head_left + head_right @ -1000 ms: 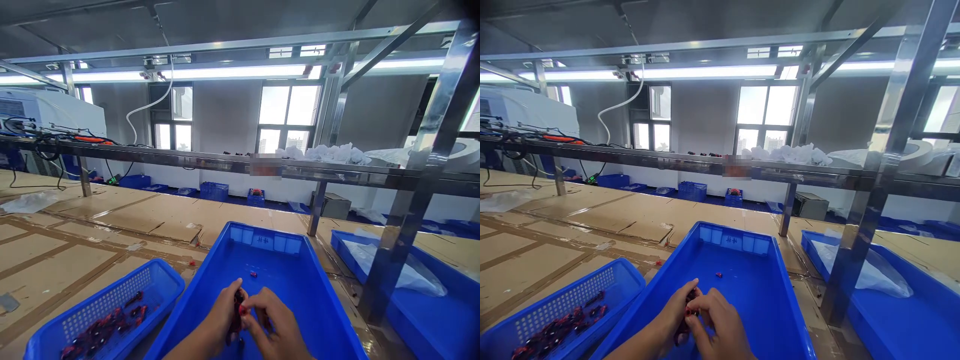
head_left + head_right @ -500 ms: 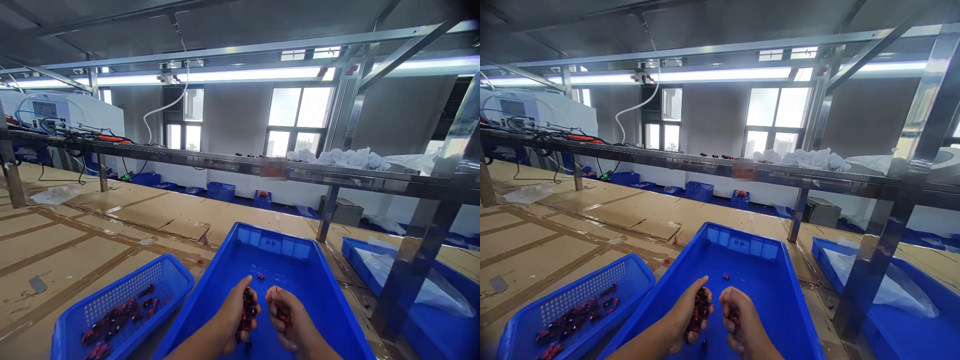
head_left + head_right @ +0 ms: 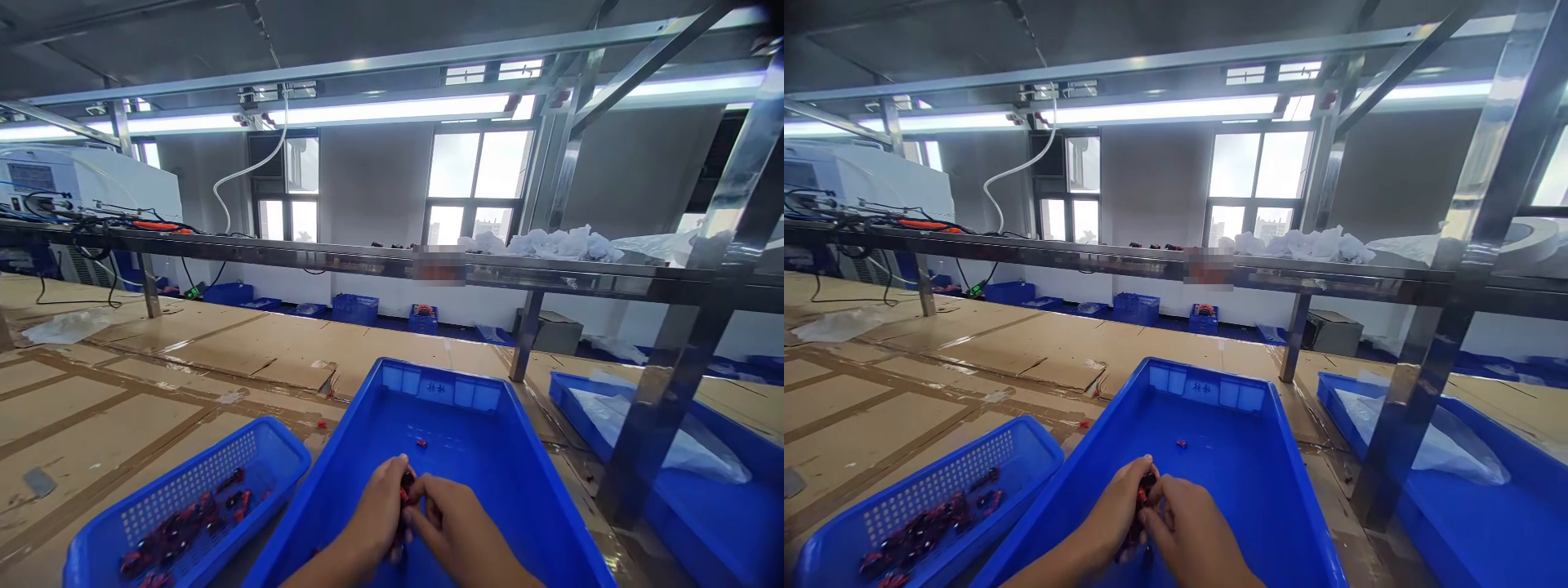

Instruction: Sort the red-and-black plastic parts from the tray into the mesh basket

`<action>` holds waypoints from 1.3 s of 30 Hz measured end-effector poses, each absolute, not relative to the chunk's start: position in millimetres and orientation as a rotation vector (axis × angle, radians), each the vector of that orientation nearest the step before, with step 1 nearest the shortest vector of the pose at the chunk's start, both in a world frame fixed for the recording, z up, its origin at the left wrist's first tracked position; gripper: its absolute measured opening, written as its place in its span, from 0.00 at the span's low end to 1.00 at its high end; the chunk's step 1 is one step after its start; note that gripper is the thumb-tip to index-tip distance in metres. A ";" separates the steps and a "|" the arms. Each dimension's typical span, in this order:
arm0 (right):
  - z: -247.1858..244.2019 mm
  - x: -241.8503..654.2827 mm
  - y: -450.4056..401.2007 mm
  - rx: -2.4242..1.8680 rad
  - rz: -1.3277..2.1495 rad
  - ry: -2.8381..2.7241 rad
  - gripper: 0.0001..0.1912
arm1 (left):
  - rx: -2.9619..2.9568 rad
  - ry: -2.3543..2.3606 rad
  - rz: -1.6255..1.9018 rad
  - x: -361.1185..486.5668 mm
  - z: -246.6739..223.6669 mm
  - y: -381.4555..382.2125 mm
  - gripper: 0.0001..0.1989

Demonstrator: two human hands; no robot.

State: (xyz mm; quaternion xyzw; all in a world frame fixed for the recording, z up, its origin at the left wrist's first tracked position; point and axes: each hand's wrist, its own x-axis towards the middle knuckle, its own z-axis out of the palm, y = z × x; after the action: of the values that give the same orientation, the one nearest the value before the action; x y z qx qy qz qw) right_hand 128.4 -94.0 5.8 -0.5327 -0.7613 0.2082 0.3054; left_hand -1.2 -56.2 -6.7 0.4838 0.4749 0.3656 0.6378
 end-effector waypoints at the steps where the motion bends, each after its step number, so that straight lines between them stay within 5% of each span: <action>1: 5.6 128.7 -94.0 -1.405 0.544 -2.023 0.05 | 1.102 1.092 0.824 -1.1 -7.8 -55.8 0.20; 11: 14.8 133.2 -90.8 -1.226 0.635 -1.799 0.12 | 1.082 0.994 0.688 -0.1 -10.1 -58.4 0.35; 16: 14.3 135.3 -82.6 -1.081 1.187 -1.201 0.22 | 0.961 0.924 0.682 2.2 1.9 -63.0 0.32; 20: 17.1 140.2 -80.1 -0.932 1.607 -0.854 0.18 | 1.022 0.852 0.761 2.3 4.5 -62.7 0.30; 22: 17.4 141.3 -81.6 -0.950 1.524 -1.016 0.17 | 1.058 0.862 0.814 2.5 3.7 -61.7 0.31; 28: 14.2 138.6 -91.0 -1.194 0.567 -1.868 0.13 | 1.122 0.978 0.852 3.1 2.4 -62.9 0.32; 39: 12.1 135.0 -97.2 -1.140 0.235 -2.023 0.06 | 1.486 1.020 1.098 -10.3 9.7 -71.7 0.27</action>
State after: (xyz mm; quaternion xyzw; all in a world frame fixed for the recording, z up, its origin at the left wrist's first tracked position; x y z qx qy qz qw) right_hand 135.0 -97.2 12.1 -0.4492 -0.7971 0.0927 0.3928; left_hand -10.3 -71.7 9.7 0.6126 0.4203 0.4528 0.4930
